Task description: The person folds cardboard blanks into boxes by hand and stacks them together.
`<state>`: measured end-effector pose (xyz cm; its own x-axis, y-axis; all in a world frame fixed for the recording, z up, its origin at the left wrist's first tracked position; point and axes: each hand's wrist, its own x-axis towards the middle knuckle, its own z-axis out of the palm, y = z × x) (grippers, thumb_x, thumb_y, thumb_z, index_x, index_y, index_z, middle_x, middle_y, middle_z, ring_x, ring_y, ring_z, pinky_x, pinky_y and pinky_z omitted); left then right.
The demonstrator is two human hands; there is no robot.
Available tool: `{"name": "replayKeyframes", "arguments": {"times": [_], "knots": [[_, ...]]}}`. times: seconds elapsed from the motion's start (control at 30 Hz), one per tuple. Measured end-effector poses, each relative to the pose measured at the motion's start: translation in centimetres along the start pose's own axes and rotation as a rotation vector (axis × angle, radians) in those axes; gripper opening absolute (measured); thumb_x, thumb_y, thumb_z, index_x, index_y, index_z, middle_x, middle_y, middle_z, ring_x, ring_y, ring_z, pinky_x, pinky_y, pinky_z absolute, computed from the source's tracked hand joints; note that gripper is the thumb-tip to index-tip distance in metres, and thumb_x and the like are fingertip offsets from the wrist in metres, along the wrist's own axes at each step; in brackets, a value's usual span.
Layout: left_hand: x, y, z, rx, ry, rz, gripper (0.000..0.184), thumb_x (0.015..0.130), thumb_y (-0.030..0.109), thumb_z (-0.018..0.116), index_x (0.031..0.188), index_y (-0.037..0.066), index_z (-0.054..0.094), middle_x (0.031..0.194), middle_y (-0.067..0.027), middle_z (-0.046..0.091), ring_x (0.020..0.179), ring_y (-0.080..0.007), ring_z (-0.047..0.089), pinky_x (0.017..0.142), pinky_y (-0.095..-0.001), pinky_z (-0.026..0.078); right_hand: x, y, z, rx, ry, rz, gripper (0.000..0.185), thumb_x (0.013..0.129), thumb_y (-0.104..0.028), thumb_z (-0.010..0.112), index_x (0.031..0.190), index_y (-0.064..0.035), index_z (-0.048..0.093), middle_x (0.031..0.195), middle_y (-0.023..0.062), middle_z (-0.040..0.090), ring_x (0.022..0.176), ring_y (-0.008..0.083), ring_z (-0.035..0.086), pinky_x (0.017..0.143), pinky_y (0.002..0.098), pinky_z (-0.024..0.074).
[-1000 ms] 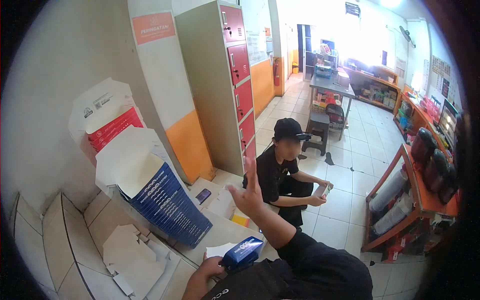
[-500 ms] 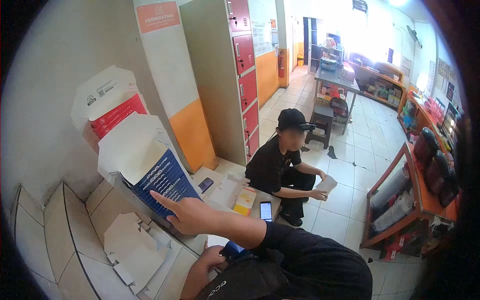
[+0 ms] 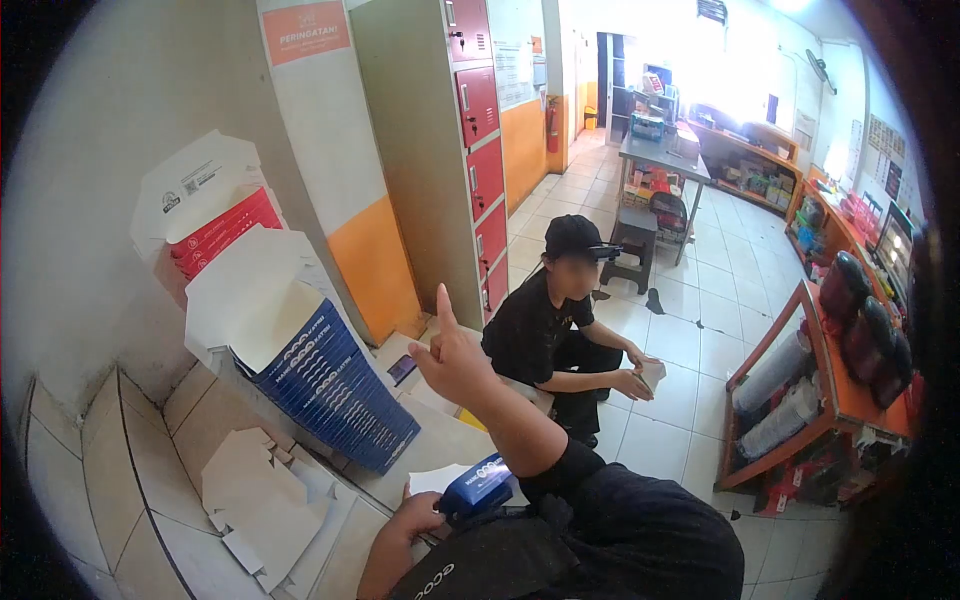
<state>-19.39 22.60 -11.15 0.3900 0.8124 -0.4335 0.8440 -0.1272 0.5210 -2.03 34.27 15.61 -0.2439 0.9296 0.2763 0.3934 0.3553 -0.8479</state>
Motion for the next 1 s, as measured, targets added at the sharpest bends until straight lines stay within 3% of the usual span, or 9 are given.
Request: {"name": "replayKeyframes", "arguments": {"times": [0.07, 0.3, 0.4, 0.5, 0.6, 0.67, 0.73, 0.97, 1.0], "knots": [[-0.1, 0.4, -0.1, 0.026, 0.013, -0.007, 0.041, 0.065, 0.029, 0.058, 0.102, 0.013, 0.063, 0.097, -0.0116, 0.064, 0.101, -0.0274, 0.056, 0.103, -0.0503, 0.008, 0.8, 2.1, 0.9, -0.075, -0.018, 0.017, 0.084, 0.079, -0.017, 0.056, 0.138, 0.0016, -0.002, 0.076, 0.0285, 0.059, 0.075, 0.0463, 0.057, 0.07, 0.0498, 0.0439], [-0.9, 1.7, -0.8, -0.015, 0.051, -0.001, 0.041, 0.069, 0.036, 0.056, 0.102, 0.012, 0.063, 0.097, -0.0111, 0.064, 0.102, -0.0268, 0.056, 0.103, -0.051, 0.006, 1.3, 8.2, 4.6, -0.275, -0.108, 0.041, 0.084, 0.078, -0.021, 0.056, 0.138, 0.0023, 0.001, 0.091, 0.0305, 0.058, 0.085, 0.0448, 0.057, 0.077, 0.048, 0.0444], [-0.6, 0.8, 0.0, -0.097, 0.022, -0.027, 0.041, 0.069, 0.036, 0.057, 0.102, 0.012, 0.063, 0.096, -0.0109, 0.065, 0.102, -0.0267, 0.056, 0.104, -0.0518, 0.004, 1.4, 11.0, 6.2, -0.352, -0.06, -0.031, 0.084, 0.079, -0.021, 0.058, 0.138, 0.0023, 0.002, 0.079, 0.0286, 0.06, 0.085, 0.045, 0.057, 0.079, 0.0499, 0.0424], [-0.3, 0.0, 0.4, -0.196, -0.001, -0.031, 0.041, 0.068, 0.035, 0.059, 0.101, 0.011, 0.063, 0.096, -0.0108, 0.065, 0.102, -0.027, 0.056, 0.104, -0.0531, 0.001, 1.8, 9.7, 4.4, -0.356, -0.073, 0.102, 0.082, 0.078, -0.021, 0.059, 0.138, 0.0008, 0.007, 0.077, 0.0289, 0.059, 0.081, 0.0448, 0.058, 0.075, 0.0482, 0.0452], [-0.1, 0.1, 0.2, -0.066, 0.02, 0.004, 0.041, 0.066, 0.033, 0.059, 0.101, 0.011, 0.063, 0.095, -0.0109, 0.065, 0.102, -0.0276, 0.056, 0.104, -0.0544, -0.001, 2.4, 7.3, -1.0, -0.352, 0.191, 0.066, 0.075, 0.079, -0.019, 0.058, 0.137, 0.0002, 0.015, 0.072, 0.0251, 0.059, 0.069, 0.04, 0.06, 0.064, 0.0425, 0.048], [0.0, -0.1, 0.7, -0.06, 0.042, 0.001, 0.041, 0.065, 0.032, 0.059, 0.1, 0.011, 0.063, 0.095, -0.0114, 0.064, 0.102, -0.0281, 0.056, 0.104, -0.0548, -0.003, 2.1, 7.1, -4.8, -0.217, 0.403, -0.107, 0.063, 0.08, -0.019, 0.059, 0.132, 0.0001, 0.03, 0.066, 0.0209, 0.059, 0.057, 0.0339, 0.06, 0.054, 0.0362, 0.0468], [-0.3, 0.7, -0.3, -0.037, -0.006, -0.01, 0.042, 0.065, 0.032, 0.058, 0.101, 0.011, 0.063, 0.096, -0.0117, 0.064, 0.103, -0.0286, 0.055, 0.104, -0.0551, -0.003, -0.2, 3.4, -9.3, -0.225, 0.277, 0.025, 0.052, 0.081, -0.025, 0.055, 0.127, -0.005, 0.039, 0.077, 0.0248, 0.06, 0.077, 0.0405, 0.06, 0.068, 0.0459, 0.0472], [-0.2, 0.8, -0.5, -0.023, -0.028, -0.008, 0.042, 0.064, 0.03, 0.058, 0.101, 0.01, 0.063, 0.099, -0.0119, 0.064, 0.105, -0.0295, 0.054, 0.104, -0.055, -0.002, -2.1, 9.7, -12.5, -0.73, 0.089, 0.289, 0.053, 0.081, -0.032, 0.053, 0.126, -0.005, 0.045, 0.094, 0.0242, 0.061, 0.088, 0.0385, 0.06, 0.082, 0.0434, 0.0457], [-0.2, 0.6, -0.4, -0.039, -0.003, 0.013, 0.043, 0.066, 0.035, 0.059, 0.101, 0.011, 0.063, 0.097, -0.0111, 0.065, 0.103, -0.0286, 0.055, 0.104, -0.0552, -0.002, -2.5, 10.3, -12.5, -0.765, 0.045, 0.314, 0.053, 0.08, -0.03, 0.053, 0.126, -0.0032, 0.045, 0.094, 0.0239, 0.061, 0.091, 0.0377, 0.059, 0.083, 0.0419, 0.0459]]}}
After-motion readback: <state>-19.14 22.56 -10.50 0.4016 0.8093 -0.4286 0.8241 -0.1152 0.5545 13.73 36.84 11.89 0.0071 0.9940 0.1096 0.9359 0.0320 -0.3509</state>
